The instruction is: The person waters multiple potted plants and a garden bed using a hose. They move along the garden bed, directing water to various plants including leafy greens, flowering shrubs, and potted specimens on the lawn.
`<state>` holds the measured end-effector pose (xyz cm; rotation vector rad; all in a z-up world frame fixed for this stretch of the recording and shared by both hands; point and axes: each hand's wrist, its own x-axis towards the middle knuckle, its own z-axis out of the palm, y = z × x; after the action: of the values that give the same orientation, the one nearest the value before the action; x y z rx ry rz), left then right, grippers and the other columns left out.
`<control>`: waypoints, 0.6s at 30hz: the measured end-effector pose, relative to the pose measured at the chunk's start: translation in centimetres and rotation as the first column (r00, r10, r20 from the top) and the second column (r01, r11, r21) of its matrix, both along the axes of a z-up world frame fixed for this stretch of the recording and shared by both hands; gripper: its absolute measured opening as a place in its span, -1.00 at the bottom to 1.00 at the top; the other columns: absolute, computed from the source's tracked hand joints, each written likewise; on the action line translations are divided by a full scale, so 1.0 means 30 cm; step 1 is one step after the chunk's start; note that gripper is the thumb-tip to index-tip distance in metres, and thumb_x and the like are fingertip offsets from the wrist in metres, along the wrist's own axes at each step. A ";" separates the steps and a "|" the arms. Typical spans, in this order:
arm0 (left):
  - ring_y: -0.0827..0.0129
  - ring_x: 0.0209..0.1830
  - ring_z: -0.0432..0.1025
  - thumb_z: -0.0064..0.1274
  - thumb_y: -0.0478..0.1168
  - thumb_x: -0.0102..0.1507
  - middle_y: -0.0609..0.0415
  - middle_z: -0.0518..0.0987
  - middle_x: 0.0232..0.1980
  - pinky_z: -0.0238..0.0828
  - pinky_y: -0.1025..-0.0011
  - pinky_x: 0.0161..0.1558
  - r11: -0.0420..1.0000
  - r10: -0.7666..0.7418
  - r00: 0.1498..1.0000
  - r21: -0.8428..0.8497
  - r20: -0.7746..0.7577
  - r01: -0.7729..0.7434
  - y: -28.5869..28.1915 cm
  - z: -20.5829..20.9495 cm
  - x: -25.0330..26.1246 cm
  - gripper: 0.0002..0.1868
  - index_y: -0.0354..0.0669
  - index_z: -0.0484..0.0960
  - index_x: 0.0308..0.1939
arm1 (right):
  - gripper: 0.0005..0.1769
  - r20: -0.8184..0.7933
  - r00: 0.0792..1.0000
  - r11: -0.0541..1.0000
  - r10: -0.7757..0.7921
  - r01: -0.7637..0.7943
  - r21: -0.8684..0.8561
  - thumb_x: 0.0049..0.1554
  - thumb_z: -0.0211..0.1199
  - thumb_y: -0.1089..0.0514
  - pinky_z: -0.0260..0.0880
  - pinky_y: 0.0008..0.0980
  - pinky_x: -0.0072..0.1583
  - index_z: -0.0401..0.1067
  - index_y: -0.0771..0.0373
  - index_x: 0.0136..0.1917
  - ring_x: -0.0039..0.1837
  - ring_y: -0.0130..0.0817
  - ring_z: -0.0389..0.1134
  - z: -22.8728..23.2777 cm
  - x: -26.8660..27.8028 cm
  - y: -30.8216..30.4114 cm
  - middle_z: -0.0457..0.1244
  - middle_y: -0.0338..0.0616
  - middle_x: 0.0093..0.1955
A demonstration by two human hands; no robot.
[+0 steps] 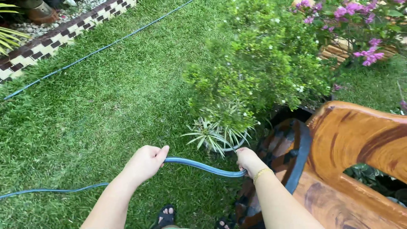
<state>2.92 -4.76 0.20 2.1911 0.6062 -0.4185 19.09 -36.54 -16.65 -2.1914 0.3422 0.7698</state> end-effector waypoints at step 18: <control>0.34 -0.63 0.31 -0.25 0.19 0.41 0.14 0.44 -0.65 0.29 0.36 -0.35 0.989 0.124 0.983 0.095 -0.136 -0.112 -0.369 -0.023 -0.082 -0.35 -0.09 0.55 -0.64 | -0.72 -0.173 0.983 0.992 -0.064 0.082 0.098 0.23 -0.18 0.14 -0.04 -0.40 -0.49 0.33 0.01 0.09 -0.54 -0.38 -0.02 -0.017 0.048 -0.252 0.14 -0.10 -0.39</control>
<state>0.45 -15.82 -0.50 2.2066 0.8418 -0.4953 20.54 -44.10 -17.16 -2.0091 0.4546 0.9153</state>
